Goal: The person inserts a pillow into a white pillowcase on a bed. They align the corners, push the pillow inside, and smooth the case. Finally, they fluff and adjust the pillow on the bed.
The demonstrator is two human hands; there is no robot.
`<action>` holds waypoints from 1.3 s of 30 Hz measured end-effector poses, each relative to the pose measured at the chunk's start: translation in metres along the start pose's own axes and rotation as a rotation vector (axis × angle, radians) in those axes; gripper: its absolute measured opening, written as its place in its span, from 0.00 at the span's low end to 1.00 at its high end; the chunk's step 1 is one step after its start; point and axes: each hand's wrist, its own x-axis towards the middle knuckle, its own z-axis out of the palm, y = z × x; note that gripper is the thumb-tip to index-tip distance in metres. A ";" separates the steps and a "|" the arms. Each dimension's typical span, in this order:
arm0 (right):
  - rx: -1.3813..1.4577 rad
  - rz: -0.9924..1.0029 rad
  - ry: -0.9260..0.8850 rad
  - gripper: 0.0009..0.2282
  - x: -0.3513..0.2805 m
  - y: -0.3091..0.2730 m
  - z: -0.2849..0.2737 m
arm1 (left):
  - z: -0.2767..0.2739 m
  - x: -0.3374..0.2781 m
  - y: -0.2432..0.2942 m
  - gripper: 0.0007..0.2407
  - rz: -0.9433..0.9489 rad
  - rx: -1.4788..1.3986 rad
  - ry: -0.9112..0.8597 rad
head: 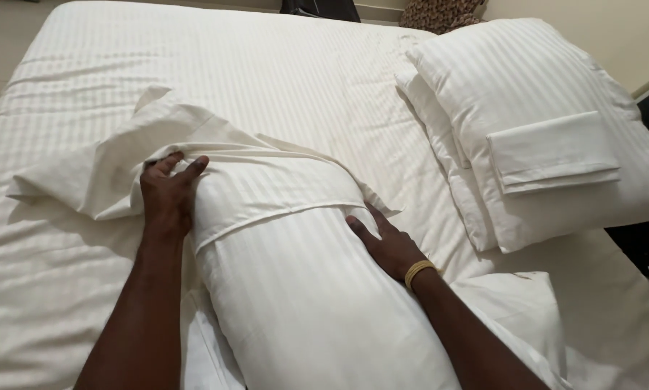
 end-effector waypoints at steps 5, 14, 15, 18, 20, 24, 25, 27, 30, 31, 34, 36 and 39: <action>0.058 0.017 0.025 0.44 -0.018 0.004 0.007 | -0.004 -0.002 0.011 0.27 0.224 0.326 0.020; 0.114 0.056 0.051 0.41 -0.028 -0.009 0.000 | 0.030 -0.049 0.017 0.32 0.260 1.041 0.065; 0.114 0.046 0.058 0.41 -0.027 -0.009 0.002 | 0.039 -0.062 0.021 0.31 0.344 1.180 0.125; 0.154 0.048 0.063 0.42 -0.023 -0.003 0.006 | 0.071 -0.088 0.001 0.35 0.572 1.319 0.093; 0.150 0.072 0.046 0.42 -0.025 -0.006 0.004 | 0.091 -0.112 0.005 0.34 0.515 1.356 -0.015; 0.071 0.130 0.028 0.43 -0.023 -0.012 0.005 | 0.103 -0.119 0.027 0.33 0.180 1.360 -0.241; 0.073 0.129 0.028 0.43 -0.025 -0.015 0.004 | 0.104 -0.116 0.029 0.33 0.182 1.361 -0.240; 0.026 0.122 0.023 0.43 -0.027 -0.018 0.002 | 0.103 -0.111 0.031 0.31 0.083 1.349 -0.308; 0.023 0.087 0.012 0.43 -0.009 -0.001 0.011 | 0.103 -0.098 0.026 0.30 0.044 1.386 -0.384; 0.025 0.089 0.009 0.43 -0.008 0.004 0.013 | 0.104 -0.095 0.023 0.30 0.042 1.388 -0.386; 0.020 0.044 0.010 0.43 -0.006 0.020 0.019 | 0.108 -0.087 0.012 0.30 0.038 1.412 -0.431; 0.037 0.026 -0.004 0.42 -0.005 0.028 0.023 | 0.109 -0.080 0.004 0.30 0.087 1.444 -0.466; 0.076 0.058 -0.025 0.42 -0.015 0.032 0.025 | 0.123 -0.080 0.008 0.29 0.058 1.474 -0.531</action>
